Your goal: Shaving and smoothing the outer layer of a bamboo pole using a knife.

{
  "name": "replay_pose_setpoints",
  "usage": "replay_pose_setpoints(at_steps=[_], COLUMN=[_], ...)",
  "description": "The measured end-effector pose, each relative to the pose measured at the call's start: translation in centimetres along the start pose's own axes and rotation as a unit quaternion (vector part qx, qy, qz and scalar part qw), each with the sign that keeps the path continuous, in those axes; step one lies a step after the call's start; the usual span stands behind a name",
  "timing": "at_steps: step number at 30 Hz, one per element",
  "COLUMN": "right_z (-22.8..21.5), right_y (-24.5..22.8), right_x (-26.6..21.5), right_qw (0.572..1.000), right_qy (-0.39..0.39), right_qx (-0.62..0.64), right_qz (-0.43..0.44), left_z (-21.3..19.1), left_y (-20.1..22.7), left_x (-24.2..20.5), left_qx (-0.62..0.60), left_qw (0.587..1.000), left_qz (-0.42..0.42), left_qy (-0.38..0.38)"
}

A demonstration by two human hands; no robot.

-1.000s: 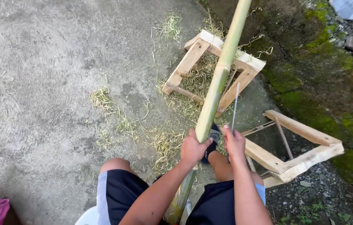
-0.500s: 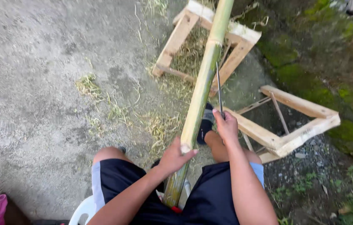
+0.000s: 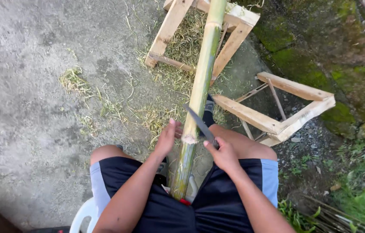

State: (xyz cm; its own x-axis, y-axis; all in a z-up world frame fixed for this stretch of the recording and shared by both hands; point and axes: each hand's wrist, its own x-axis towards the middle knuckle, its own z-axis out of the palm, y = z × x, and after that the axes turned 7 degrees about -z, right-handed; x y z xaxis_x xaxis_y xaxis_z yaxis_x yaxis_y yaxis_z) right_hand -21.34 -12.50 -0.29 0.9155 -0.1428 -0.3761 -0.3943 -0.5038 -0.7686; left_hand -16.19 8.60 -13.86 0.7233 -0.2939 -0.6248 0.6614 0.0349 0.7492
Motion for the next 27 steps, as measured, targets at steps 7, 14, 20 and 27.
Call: replay_pose_setpoints(at_steps=[7, 14, 20, 27], right_z=[1.5, 2.4, 2.8, 3.4], right_y=[-0.9, 0.8, -0.4, 0.3], right_x=[-2.2, -1.7, 0.5, 2.1], right_qw=[0.969, 0.964, 0.966, 0.977], right_qy=[0.026, 0.013, 0.005, 0.018], right_qx=[-0.242, -0.265, -0.259, -0.210], right_qz=[-0.047, -0.027, -0.028, -0.033], left_z=[-0.9, -0.1, -0.7, 0.6], left_y=[1.9, 2.9, 4.5, 0.0], left_x=[-0.1, -0.9, -1.6, 2.4], left_qx=[-0.090, -0.149, -0.157, -0.127], left_qw=[0.995, 0.972, 0.972, 0.976], left_qz=[-0.008, 0.084, 0.043, 0.072], left_qy=[0.035, 0.158, 0.172, 0.159])
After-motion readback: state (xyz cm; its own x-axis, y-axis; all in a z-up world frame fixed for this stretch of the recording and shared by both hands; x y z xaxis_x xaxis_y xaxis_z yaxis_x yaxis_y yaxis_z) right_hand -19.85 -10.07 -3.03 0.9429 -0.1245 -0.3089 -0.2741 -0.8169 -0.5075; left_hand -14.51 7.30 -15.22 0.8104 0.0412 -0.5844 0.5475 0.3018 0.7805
